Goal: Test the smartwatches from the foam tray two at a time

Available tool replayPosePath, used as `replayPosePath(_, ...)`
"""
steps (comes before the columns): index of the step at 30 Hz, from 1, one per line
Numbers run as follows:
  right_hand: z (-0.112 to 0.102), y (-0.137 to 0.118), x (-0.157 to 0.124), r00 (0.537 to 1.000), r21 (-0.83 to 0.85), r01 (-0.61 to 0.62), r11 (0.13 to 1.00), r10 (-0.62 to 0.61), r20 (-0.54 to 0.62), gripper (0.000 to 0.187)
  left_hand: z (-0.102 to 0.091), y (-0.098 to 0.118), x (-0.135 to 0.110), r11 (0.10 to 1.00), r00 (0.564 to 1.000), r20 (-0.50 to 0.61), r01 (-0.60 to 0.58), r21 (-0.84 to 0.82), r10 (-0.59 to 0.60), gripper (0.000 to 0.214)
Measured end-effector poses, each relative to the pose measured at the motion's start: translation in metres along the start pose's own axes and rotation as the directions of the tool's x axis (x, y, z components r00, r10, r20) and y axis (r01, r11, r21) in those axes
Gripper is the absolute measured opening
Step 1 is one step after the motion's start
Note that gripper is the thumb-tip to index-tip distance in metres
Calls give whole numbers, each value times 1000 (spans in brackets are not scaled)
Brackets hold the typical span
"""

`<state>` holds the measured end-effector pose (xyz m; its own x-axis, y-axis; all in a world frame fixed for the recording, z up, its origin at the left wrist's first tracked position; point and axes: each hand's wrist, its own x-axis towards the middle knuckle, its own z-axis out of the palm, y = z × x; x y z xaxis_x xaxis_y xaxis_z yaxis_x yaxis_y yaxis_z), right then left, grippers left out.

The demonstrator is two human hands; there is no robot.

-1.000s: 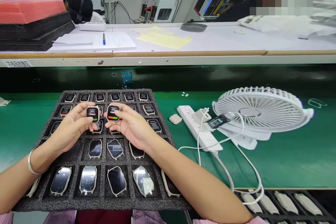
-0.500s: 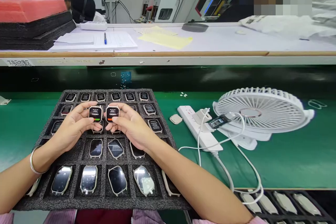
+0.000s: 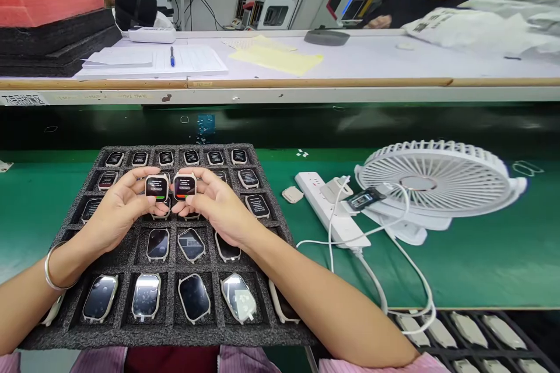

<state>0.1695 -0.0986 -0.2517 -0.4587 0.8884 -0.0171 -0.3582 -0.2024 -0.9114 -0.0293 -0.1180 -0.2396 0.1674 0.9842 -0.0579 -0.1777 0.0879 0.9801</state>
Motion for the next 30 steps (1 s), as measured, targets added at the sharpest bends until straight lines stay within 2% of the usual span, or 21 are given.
replayPosePath(19,-1,-1,0,1000,-16,4,1000,-3,11,44,1,2,-2,1000,1000,12,21,-1,-21,47)
replayPosePath(30,0,-2,0,1000,-18,-2,1000,2,7,44,0,0,0,1000,1000,27,-11,13,11,45)
